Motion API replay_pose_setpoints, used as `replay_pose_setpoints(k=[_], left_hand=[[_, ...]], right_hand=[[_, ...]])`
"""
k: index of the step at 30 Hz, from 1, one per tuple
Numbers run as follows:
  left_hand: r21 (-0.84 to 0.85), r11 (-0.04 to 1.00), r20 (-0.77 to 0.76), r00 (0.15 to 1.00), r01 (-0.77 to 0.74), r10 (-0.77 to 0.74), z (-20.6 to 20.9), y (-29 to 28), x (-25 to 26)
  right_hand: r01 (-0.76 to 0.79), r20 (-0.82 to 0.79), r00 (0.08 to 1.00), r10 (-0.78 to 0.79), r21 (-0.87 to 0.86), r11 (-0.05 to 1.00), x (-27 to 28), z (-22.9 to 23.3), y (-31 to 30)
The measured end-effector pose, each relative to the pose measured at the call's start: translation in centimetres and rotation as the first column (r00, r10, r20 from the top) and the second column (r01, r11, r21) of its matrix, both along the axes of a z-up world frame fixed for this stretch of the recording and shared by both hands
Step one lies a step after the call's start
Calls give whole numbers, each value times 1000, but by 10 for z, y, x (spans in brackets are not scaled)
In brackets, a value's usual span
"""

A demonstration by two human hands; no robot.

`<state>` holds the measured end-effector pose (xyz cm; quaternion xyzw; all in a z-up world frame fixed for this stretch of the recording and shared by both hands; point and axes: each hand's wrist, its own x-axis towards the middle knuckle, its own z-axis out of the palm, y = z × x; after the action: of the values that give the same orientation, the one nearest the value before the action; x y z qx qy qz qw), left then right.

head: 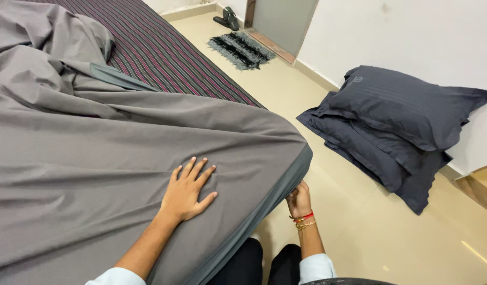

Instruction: The person spreads and tucks a grey fitted sheet over a mattress, smoothing the fabric and tucking the corners and edges under the mattress one section at a time.

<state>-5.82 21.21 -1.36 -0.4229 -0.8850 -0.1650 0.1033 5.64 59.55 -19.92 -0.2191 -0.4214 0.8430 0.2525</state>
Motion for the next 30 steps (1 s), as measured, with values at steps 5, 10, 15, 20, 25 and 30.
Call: replay_pose_setpoints(k=[5, 10, 15, 20, 25, 30], left_hand=[[-12, 1000, 34, 999, 4, -3, 1, 2, -4], [4, 1000, 66, 998, 16, -16, 0, 1, -4], [15, 999, 64, 997, 30, -31, -1, 1, -6], [21, 999, 58, 997, 40, -41, -3, -2, -7], [31, 998, 44, 998, 48, -49, -2, -1, -5], [204, 968, -70, 988, 146, -134, -7, -4, -11]], right_hand=[[-256, -10, 965, 261, -247, 935, -2, 13, 23], [-142, 535, 844, -36, 286, 948, -1, 68, 7], [9, 159, 835, -527, 953, 302, -1, 152, -10], [-29, 9, 987, -159, 992, -124, -117, 204, -18], [-479, 368, 846, -386, 841, -250, -185, 180, -15], [-200, 97, 773, -627, 975, -96, -213, 150, 59]])
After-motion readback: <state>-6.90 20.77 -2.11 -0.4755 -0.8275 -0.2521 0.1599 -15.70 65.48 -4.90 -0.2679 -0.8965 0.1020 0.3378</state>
